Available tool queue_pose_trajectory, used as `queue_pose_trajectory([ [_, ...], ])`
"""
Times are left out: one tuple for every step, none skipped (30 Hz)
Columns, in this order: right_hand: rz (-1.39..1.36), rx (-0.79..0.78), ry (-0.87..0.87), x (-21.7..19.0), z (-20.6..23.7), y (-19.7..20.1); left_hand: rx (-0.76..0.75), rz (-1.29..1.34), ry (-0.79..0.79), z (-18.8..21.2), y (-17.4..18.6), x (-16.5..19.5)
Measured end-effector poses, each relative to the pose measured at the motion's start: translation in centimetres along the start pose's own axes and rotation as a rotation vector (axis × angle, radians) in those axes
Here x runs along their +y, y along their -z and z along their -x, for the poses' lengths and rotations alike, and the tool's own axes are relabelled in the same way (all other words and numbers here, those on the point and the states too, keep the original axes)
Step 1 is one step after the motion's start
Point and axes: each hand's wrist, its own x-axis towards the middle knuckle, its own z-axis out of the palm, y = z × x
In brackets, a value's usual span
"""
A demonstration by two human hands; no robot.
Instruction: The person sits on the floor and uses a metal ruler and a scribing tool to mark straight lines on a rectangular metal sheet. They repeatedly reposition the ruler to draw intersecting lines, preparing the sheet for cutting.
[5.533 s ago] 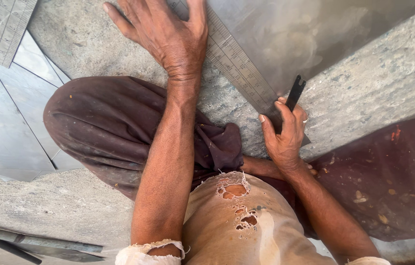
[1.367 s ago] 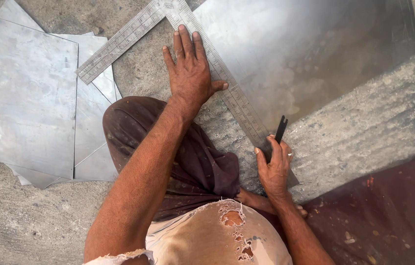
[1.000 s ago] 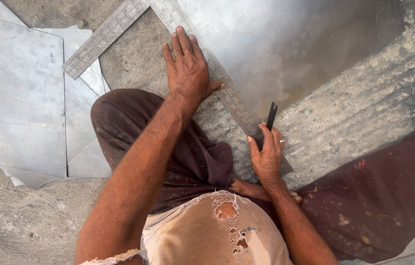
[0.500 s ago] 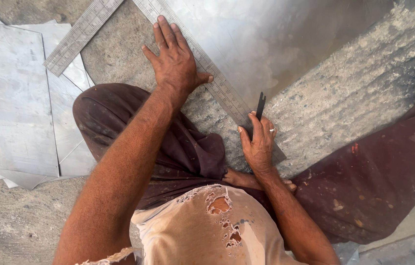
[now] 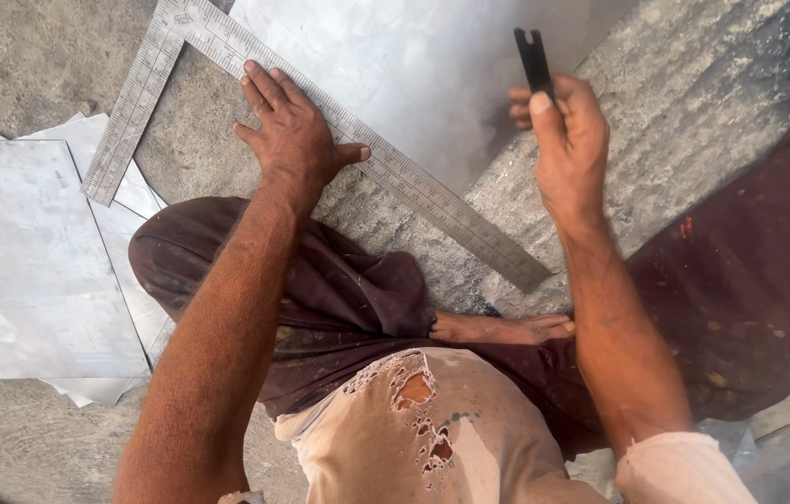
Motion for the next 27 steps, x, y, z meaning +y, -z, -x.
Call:
queue_pose_trajectory([
  [-0.067, 0.023, -0.010, 0.1, -0.6, -0.4, -0.004, -0.002, -0.003, 0.1, 0.0, 0.0],
  [-0.134, 0.045, -0.021, 0.3, -0.9, -0.9, -0.008, -0.006, -0.004, 0.1, 0.0, 0.1],
  [-0.131, 0.070, -0.049, 0.6, -1.1, -1.4, -0.012, -0.008, -0.008, 0.1, 0.0, 0.1],
  [-0.126, 0.095, -0.075, 0.8, -1.2, -1.9, -0.013, 0.003, 0.000, 0.1, -0.1, 0.1],
  [-0.119, 0.118, -0.101, 1.1, -1.1, -2.4, -0.013, 0.016, 0.007, 0.1, -0.1, 0.1],
  [-0.100, 0.094, -0.148, 1.3, -1.1, -2.7, -0.014, 0.030, 0.015, 0.1, -0.1, 0.1],
  [-0.082, 0.067, -0.194, 1.5, -1.2, -3.1, -0.018, 0.030, 0.011, 0.1, -0.1, 0.2],
  [-0.066, 0.036, -0.238, 1.6, -1.4, -3.5, -0.022, 0.030, 0.010, 0.1, -0.1, 0.2],
  [0.045, -0.015, -0.163, 1.8, -1.8, -3.9, -0.025, 0.029, 0.009, 0.1, 0.0, 0.2],
  [0.158, -0.063, -0.090, 1.9, -2.4, -4.4, -0.023, 0.035, 0.013, 0.1, 0.1, 0.2],
  [0.272, -0.110, -0.016, 2.0, -3.2, -5.0, -0.021, 0.042, 0.015, 0.2, 0.1, 0.2],
  [0.322, -0.172, 0.006, 2.0, -4.1, -5.6, -0.019, 0.048, 0.018, 0.2, 0.2, 0.2],
  [0.371, -0.236, 0.029, 2.0, -5.1, -6.4, -0.024, 0.054, 0.019, 0.3, 0.3, 0.2],
  [0.418, -0.301, 0.055, 2.0, -6.0, -7.2, -0.028, 0.061, 0.023, 0.3, 0.4, 0.2],
  [0.500, -0.329, 0.118, 1.8, -6.8, -8.0, -0.031, 0.068, 0.027, 0.4, 0.4, 0.2],
  [0.584, -0.357, 0.182, 1.7, -7.6, -8.9, -0.034, 0.068, 0.026, 0.4, 0.5, 0.2],
  [0.667, -0.386, 0.249, 1.4, -8.2, -9.8, -0.036, 0.069, 0.026, 0.4, 0.6, 0.2],
  [0.696, -0.409, 0.292, 1.1, -8.7, -10.7, -0.040, 0.072, 0.027, 0.4, 0.6, 0.2],
  [0.724, -0.434, 0.336, 0.7, -9.1, -11.6, -0.044, 0.057, 0.033, 0.4, 0.7, 0.2],
  [0.750, -0.457, 0.383, 0.4, -9.5, -12.5, -0.047, 0.042, 0.039, 0.3, 0.7, 0.3],
  [0.752, -0.448, 0.448, 0.1, -9.8, -13.5, -0.046, 0.024, 0.046, 0.2, 0.9, 0.3],
  [0.752, -0.434, 0.518, -0.2, -10.0, -14.4, -0.044, 0.027, 0.043, 0.1, 1.0, 0.3],
  [0.748, -0.420, 0.594, -0.6, -10.2, -15.4, -0.037, 0.030, 0.044, 0.1, 1.2, 0.3],
  [0.728, -0.443, 0.579, -0.9, -10.4, -16.3, -0.029, 0.035, 0.049, 0.1, 1.3, 0.3],
  [0.708, -0.470, 0.565, -1.3, -10.6, -17.2, -0.030, 0.031, 0.048, 0.1, 1.5, 0.2],
  [0.690, -0.499, 0.546, -1.5, -10.8, -18.1, -0.036, 0.027, 0.045, 0.2, 1.6, 0.1],
  [0.692, -0.507, 0.550, -1.8, -10.9, -18.8, -0.046, 0.025, 0.039, 0.2, 1.7, 0.1],
])
